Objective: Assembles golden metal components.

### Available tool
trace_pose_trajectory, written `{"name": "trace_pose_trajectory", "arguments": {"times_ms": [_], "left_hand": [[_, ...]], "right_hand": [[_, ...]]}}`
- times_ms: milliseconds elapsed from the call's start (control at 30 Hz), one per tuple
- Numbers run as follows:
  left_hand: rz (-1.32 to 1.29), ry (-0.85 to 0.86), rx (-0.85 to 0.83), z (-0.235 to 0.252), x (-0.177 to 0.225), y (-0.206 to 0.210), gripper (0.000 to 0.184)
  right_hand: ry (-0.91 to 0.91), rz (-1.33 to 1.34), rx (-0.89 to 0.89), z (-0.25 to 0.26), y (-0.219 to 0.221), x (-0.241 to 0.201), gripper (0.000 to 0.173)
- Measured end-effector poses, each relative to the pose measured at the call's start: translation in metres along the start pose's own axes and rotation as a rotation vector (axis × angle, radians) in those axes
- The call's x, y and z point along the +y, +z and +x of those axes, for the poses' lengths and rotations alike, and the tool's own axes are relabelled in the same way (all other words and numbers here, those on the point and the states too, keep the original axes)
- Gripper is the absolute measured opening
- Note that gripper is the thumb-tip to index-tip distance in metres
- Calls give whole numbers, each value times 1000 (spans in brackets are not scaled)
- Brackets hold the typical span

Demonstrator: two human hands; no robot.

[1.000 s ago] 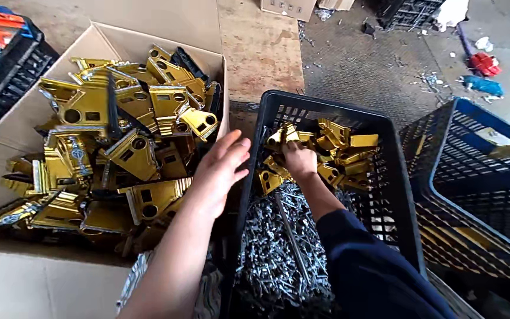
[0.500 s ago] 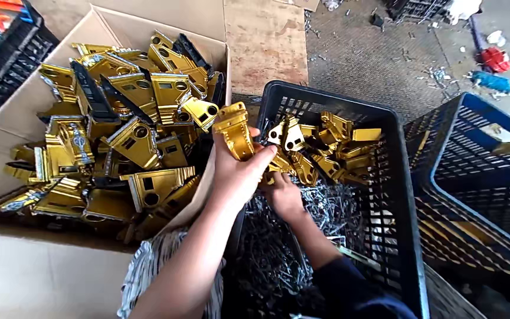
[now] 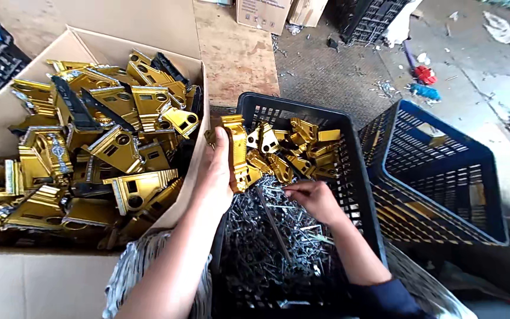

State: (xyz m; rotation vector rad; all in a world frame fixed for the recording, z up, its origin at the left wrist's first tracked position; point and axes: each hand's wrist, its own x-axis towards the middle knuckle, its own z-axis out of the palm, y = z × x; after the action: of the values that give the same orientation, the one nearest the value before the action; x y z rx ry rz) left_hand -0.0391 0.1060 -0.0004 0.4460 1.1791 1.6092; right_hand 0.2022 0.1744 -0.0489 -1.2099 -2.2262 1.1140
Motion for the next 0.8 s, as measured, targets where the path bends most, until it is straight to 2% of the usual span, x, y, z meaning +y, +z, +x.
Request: {"name": "trace_pose_trajectory", "arguments": {"times_ms": [67,167,233,300,367,500,667,800], "left_hand": [[149,46,-37,-5,-3,-3,58],[543,287,-60,-9,-10,-3,29],[691,379,-99,-10,-14,-4,26],[695,345,-143,-14,-17,-2,26],[601,274,-237,-17,-17,-1,26],[471,172,-375,-22,-17,-1,26],[518,180,-283,-26,-21,1,36],[599,296,-154,-24,-22,4,31]], "right_hand": [[-29,-69,87,-7,-17,-19,14],[-162,-157,245,-17,-35,-46,15],[-298,-104,347,-21,-43,-63,14],[-436,-48,400,-22,-47,-76,14],[-535,-104,401,-19,-46,-84,14],[-633,-203,381,-10,-31,-85,14],[-700,-374,484,-11,-2,-85,15],[-663,-430,489,-15,8,-81,19]]}}
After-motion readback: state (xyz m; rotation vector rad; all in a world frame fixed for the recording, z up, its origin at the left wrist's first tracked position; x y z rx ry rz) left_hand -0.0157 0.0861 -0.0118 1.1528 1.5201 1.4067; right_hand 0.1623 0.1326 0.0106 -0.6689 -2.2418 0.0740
